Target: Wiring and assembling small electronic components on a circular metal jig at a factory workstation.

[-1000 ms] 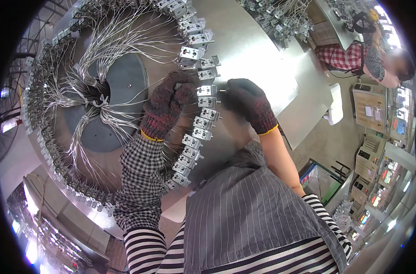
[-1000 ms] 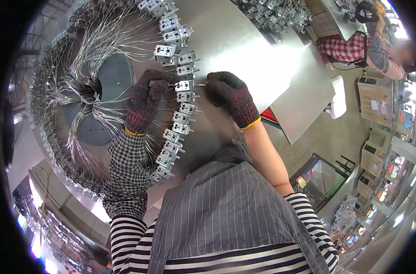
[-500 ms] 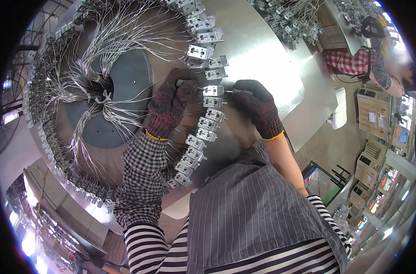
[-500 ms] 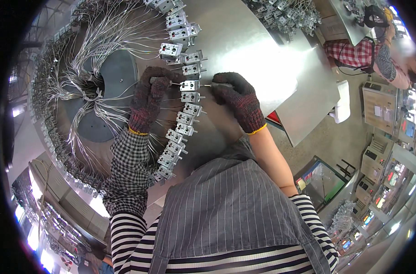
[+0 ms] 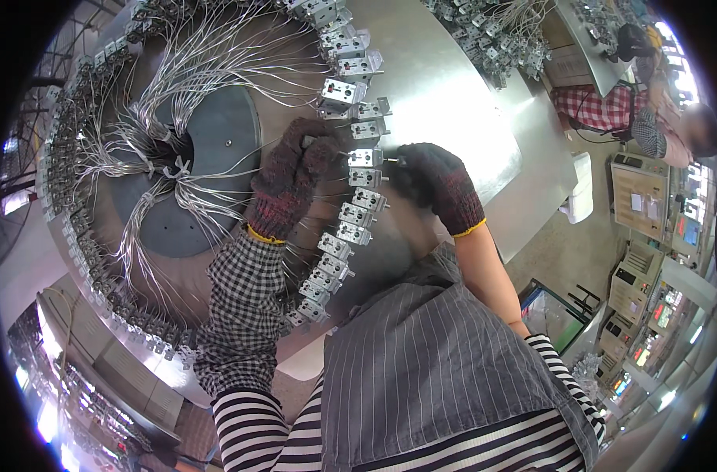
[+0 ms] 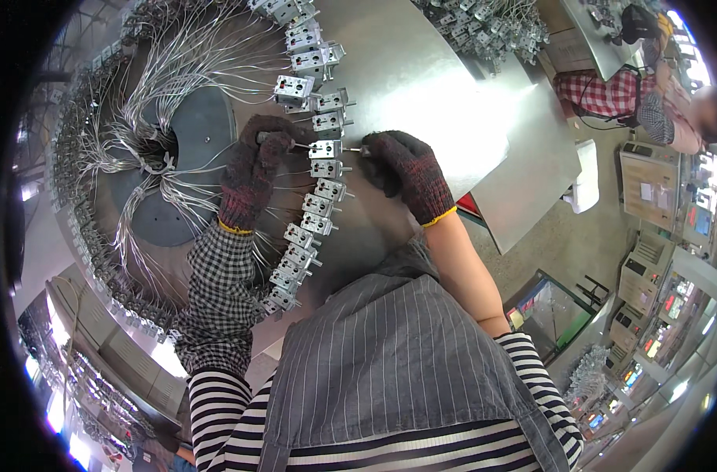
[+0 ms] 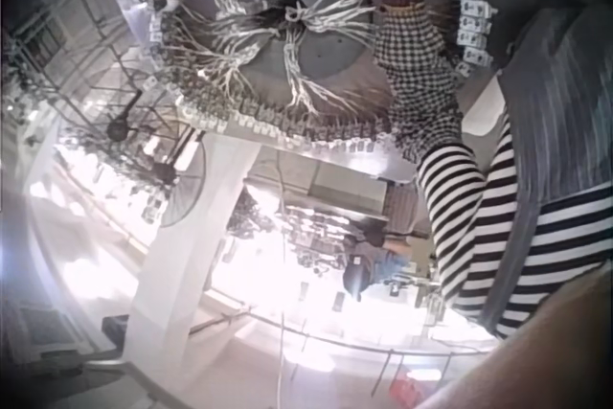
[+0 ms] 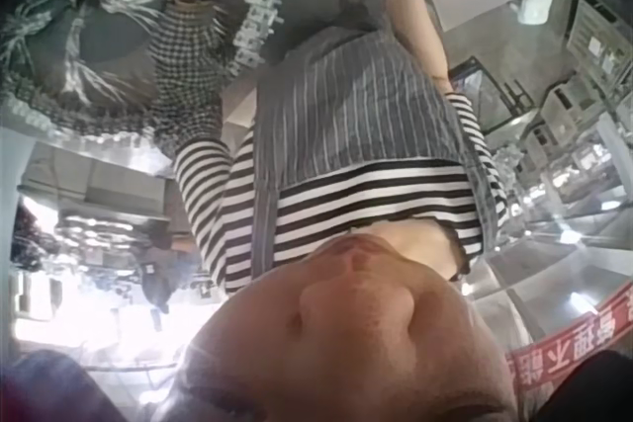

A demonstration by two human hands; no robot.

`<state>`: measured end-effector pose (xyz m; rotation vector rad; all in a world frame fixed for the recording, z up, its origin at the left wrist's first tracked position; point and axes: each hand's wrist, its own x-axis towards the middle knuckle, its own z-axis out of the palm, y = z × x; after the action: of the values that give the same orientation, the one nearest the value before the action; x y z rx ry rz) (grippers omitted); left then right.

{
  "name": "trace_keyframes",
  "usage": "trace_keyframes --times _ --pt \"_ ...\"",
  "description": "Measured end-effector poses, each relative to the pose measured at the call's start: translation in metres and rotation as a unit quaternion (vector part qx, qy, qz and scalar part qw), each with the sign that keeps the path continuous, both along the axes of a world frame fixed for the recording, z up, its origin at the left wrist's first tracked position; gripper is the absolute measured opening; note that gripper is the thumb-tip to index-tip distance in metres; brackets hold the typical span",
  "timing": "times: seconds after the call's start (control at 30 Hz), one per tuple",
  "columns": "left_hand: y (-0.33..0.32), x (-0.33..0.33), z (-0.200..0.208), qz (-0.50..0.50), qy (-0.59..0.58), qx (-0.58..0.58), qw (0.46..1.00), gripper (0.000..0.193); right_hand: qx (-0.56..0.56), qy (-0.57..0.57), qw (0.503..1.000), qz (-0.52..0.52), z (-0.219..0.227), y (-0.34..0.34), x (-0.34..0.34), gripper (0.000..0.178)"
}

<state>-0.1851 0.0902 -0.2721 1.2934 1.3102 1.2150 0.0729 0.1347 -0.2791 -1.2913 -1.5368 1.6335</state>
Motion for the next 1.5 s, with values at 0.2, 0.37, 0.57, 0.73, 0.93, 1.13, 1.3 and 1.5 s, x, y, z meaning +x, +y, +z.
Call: trace_keyframes --times 0.2,0.37,0.57,0.73,0.93,1.13,1.3,1.5 --pt "-0.001 -0.006 0.004 0.013 0.007 -0.014 1.0 0.027 -0.021 -0.001 1.0 -0.02 0.013 -0.009 -0.009 0.025" --pt "0.002 -0.004 -0.001 0.024 -0.01 0.035 0.999 0.025 -0.1 0.095 0.986 -0.095 0.005 -0.011 -0.011 0.028" --pt "0.001 -0.006 -0.003 0.012 -0.031 0.017 0.999 0.026 -0.084 0.12 0.983 -0.107 -0.001 -0.008 -0.014 0.029" --pt "0.004 -0.009 -0.008 -0.015 -0.035 0.023 0.999 0.025 -0.126 0.066 0.987 -0.079 0.012 -0.005 -0.017 0.03" --pt "0.002 -0.012 -0.014 -0.029 0.013 0.054 0.998 0.023 -0.14 0.062 0.981 -0.118 0.004 -0.004 -0.022 0.025" --pt "-0.006 -0.015 -0.009 -0.042 0.036 0.03 0.998 0.024 -0.106 0.067 0.985 -0.117 0.002 -0.011 -0.027 0.025" --pt "-0.01 -0.022 -0.016 -0.018 -0.068 -0.003 0.997 0.024 0.033 0.007 0.999 -0.014 0.002 -0.019 -0.025 0.028" --pt "-0.01 -0.024 -0.004 -0.005 -0.064 -0.009 0.998 0.024 -0.104 0.058 0.986 -0.115 0.007 -0.022 -0.034 0.025"
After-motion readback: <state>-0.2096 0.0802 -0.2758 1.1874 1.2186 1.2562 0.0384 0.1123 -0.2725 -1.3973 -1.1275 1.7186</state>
